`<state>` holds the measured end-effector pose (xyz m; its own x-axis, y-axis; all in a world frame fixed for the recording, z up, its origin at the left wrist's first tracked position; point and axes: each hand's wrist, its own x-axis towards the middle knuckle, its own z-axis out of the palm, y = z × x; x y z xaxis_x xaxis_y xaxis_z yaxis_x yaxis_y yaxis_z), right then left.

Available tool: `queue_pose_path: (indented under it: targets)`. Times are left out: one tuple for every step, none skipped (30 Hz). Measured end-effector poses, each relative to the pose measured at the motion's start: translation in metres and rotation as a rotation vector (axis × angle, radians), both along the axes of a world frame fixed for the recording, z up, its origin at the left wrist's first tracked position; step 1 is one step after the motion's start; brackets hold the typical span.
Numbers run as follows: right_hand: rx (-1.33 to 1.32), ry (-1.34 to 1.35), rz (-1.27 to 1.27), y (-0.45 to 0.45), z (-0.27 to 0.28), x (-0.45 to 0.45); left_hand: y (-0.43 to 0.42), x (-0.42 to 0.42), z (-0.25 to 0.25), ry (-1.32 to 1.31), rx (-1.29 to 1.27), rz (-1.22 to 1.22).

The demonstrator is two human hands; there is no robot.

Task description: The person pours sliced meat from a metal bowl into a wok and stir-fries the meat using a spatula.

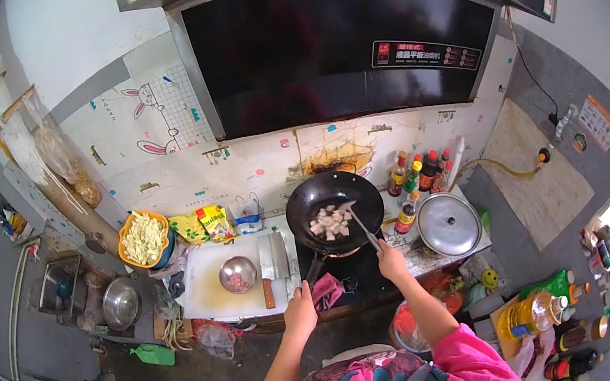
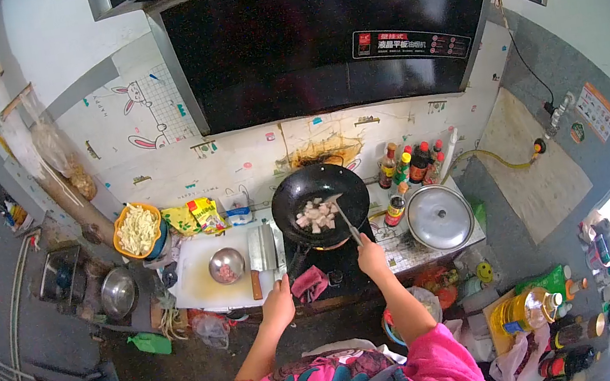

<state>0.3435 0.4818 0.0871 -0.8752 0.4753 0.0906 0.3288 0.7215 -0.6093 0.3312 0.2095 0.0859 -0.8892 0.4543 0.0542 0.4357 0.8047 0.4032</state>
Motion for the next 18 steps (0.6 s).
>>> queue_pose_path:
  targets:
    - [-0.012, 0.008, -0.012, 0.000, 0.002, 0.004, 0.000, 0.001, 0.001, -0.004, -0.004, 0.004]
    - [-0.024, 0.016, -0.025, 0.001, 0.005, 0.009, 0.001, 0.002, 0.002, -0.009, -0.009, 0.008]
    - [-0.036, 0.025, -0.038, 0.000, 0.012, 0.014, 0.001, 0.002, 0.004, -0.012, -0.013, 0.012]
    - [-0.024, 0.015, -0.024, 0.000, 0.016, 0.018, 0.001, 0.002, 0.005, -0.014, -0.016, 0.012]
    - [-0.012, 0.006, -0.012, 0.001, 0.020, 0.021, 0.001, 0.003, 0.006, -0.014, -0.019, 0.011]
    - [0.001, -0.002, 0.000, 0.002, 0.022, 0.023, 0.002, 0.002, 0.007, -0.013, -0.021, 0.009]
    - [0.003, -0.001, 0.003, 0.003, 0.023, 0.024, 0.002, 0.002, 0.006, -0.017, -0.023, 0.009]
    - [0.005, 0.000, 0.005, 0.002, 0.022, 0.025, 0.003, 0.001, 0.006, -0.020, -0.025, 0.008]
    - [0.006, 0.001, 0.007, 0.002, 0.022, 0.025, 0.003, 0.000, 0.005, -0.023, -0.028, 0.008]
    - [0.010, -0.023, 0.004, 0.001, 0.021, 0.025, 0.003, 0.000, 0.006, -0.024, -0.028, 0.005]
    - [0.014, -0.047, 0.002, -0.001, 0.019, 0.023, 0.002, 0.001, 0.006, -0.024, -0.028, 0.002]
    - [0.019, -0.071, -0.001, -0.002, 0.015, 0.020, 0.002, 0.001, 0.006, -0.025, -0.027, 0.000]
    - [-0.002, -0.056, 0.001, -0.002, 0.008, 0.017, 0.002, 0.001, 0.006, -0.025, -0.018, -0.004]
    - [-0.028, -0.013, 0.003, -0.001, 0.003, 0.018, 0.002, 0.001, 0.005, -0.026, -0.010, -0.006]
    - [-0.053, 0.030, 0.006, -0.003, 0.004, 0.019, 0.001, 0.001, 0.004, -0.025, -0.002, -0.007]
    - [-0.077, 0.076, 0.012, -0.003, 0.005, 0.017, 0.001, -0.001, 0.003, -0.022, 0.003, -0.004]
    - [-0.091, 0.069, 0.010, -0.002, 0.008, 0.018, 0.001, -0.002, 0.001, -0.021, 0.008, -0.002]
    - [-0.108, 0.058, 0.006, -0.004, 0.018, 0.025, 0.000, -0.001, 0.000, -0.023, 0.009, -0.002]
